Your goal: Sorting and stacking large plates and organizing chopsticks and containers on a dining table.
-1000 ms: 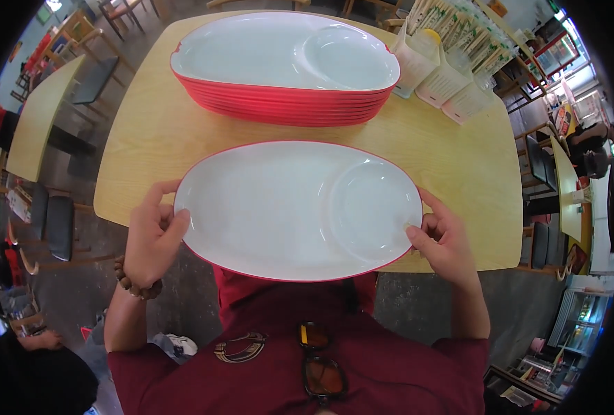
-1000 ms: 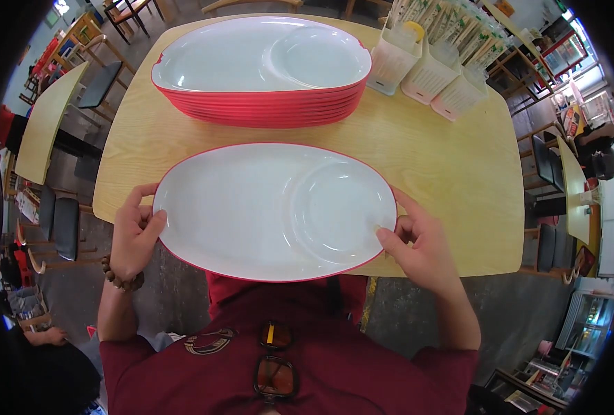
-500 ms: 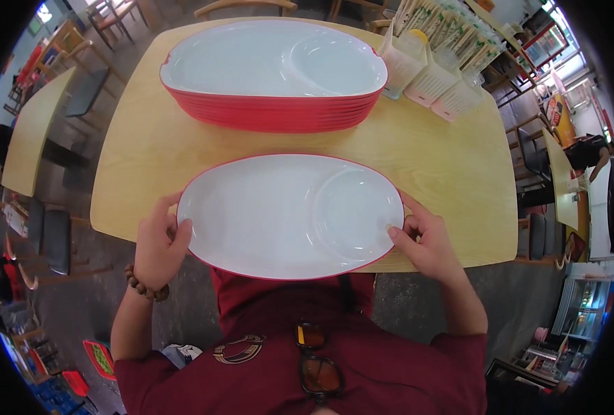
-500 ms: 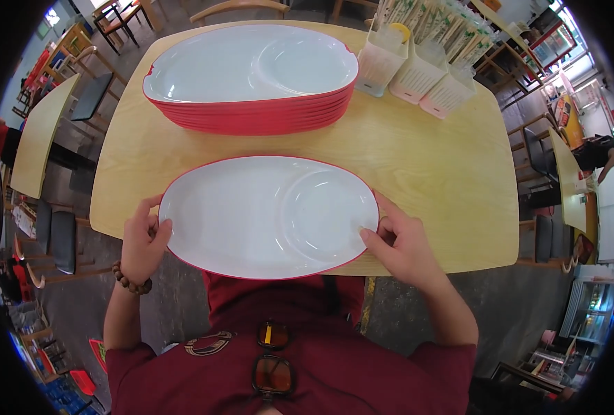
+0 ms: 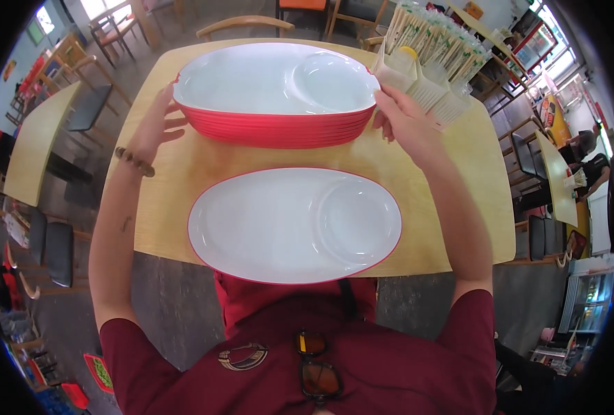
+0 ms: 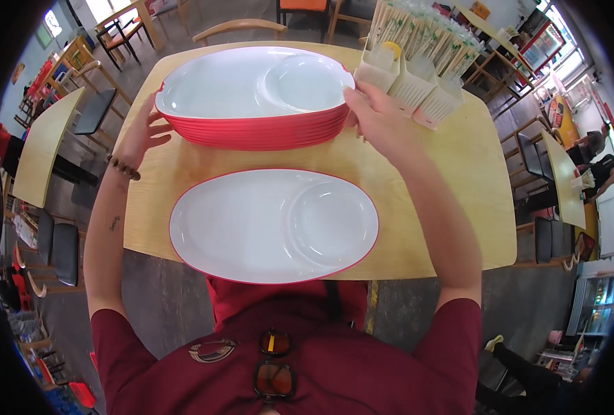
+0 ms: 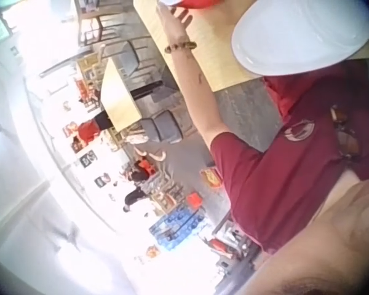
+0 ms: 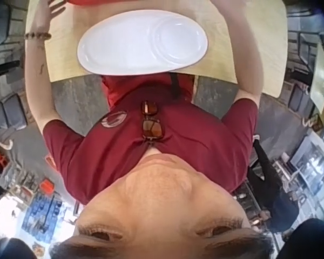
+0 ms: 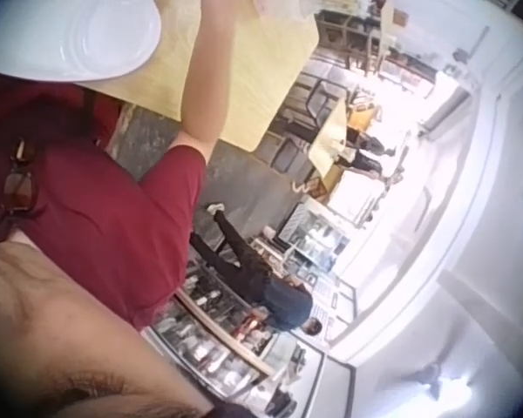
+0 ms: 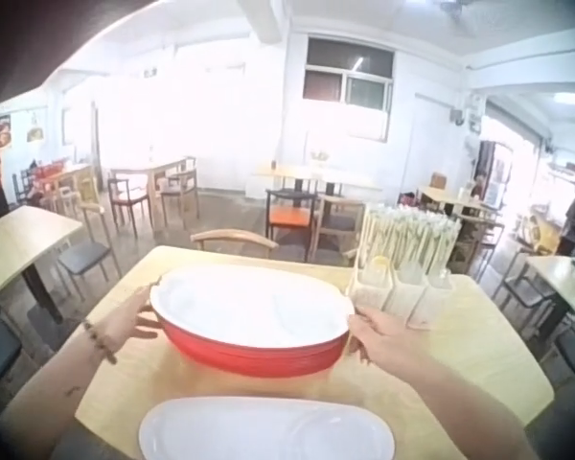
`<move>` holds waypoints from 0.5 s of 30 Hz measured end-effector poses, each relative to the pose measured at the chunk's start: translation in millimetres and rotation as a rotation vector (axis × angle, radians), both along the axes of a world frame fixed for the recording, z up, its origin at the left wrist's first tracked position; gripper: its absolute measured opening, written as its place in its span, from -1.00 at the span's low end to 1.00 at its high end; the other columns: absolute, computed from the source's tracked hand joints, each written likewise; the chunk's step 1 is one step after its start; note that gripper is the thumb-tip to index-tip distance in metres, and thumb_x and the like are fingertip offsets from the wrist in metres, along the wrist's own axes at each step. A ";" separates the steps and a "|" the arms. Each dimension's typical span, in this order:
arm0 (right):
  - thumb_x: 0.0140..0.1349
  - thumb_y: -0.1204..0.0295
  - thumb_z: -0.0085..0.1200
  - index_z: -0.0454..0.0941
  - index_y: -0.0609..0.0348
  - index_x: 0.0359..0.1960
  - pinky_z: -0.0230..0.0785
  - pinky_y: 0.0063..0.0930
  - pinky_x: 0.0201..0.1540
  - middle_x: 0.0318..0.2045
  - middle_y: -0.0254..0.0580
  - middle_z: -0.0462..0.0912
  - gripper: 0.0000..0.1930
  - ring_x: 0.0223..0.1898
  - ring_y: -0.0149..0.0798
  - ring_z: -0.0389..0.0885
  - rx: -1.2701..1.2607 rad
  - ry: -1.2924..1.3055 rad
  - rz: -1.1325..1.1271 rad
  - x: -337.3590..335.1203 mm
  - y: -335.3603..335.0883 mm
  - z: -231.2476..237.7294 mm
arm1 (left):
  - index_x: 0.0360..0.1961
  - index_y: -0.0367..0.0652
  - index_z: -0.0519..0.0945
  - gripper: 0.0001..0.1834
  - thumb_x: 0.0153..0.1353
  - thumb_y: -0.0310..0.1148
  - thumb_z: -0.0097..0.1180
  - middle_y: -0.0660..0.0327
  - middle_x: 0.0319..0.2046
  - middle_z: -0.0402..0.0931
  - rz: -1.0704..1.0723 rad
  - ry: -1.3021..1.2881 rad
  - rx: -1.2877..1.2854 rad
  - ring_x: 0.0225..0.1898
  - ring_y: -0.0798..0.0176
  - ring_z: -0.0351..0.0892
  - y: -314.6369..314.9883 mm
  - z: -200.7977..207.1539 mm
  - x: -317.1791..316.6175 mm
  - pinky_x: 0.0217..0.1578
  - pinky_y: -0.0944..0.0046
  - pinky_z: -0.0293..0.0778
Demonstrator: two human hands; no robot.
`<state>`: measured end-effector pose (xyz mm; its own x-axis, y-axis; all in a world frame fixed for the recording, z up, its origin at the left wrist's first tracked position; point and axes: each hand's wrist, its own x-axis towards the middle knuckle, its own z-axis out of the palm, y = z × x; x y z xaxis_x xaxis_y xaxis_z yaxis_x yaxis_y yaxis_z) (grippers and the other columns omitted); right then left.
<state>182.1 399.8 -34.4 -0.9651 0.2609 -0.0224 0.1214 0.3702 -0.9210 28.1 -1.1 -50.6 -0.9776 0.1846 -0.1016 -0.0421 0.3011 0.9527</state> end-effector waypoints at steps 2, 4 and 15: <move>0.40 0.19 0.09 0.41 0.29 0.29 0.36 -0.58 -0.36 -0.38 -0.32 0.61 -0.46 -0.41 -0.51 0.51 -0.040 0.016 0.023 -8.7 0.9 -11.6 | 0.42 0.04 0.28 -0.24 0.41 0.31 -0.22 0.13 0.12 0.49 -0.061 -0.090 0.090 -0.01 0.16 0.61 11.2 -7.6 -10.4 0.06 0.11 0.53; 0.39 0.21 0.09 0.43 0.29 0.27 0.35 -0.58 -0.36 -0.36 -0.29 0.62 -0.48 -0.40 -0.50 0.52 -0.022 0.120 0.004 -12.1 1.0 -17.7 | 0.43 0.04 0.26 -0.25 0.42 0.29 -0.24 0.13 0.10 0.50 -0.041 -0.030 0.004 -0.03 0.18 0.61 18.9 -5.9 -6.1 0.04 0.13 0.55; 0.25 0.42 0.03 0.55 0.33 0.16 0.26 -0.57 -0.45 -0.48 -0.40 0.60 -0.56 -0.51 -0.55 0.42 0.016 0.138 -0.054 -11.0 18.1 -16.2 | 0.35 -0.15 0.35 -0.30 0.35 0.09 0.05 0.12 -0.10 0.54 -0.091 0.089 -0.198 -0.15 0.26 0.62 23.6 9.4 13.4 -0.09 0.16 0.54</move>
<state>171.1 417.9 -50.7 -0.9432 0.3120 0.1139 0.0144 0.3810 -0.9245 41.5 22.5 -41.2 -0.9644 0.2577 -0.0591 0.0750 0.4809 0.8736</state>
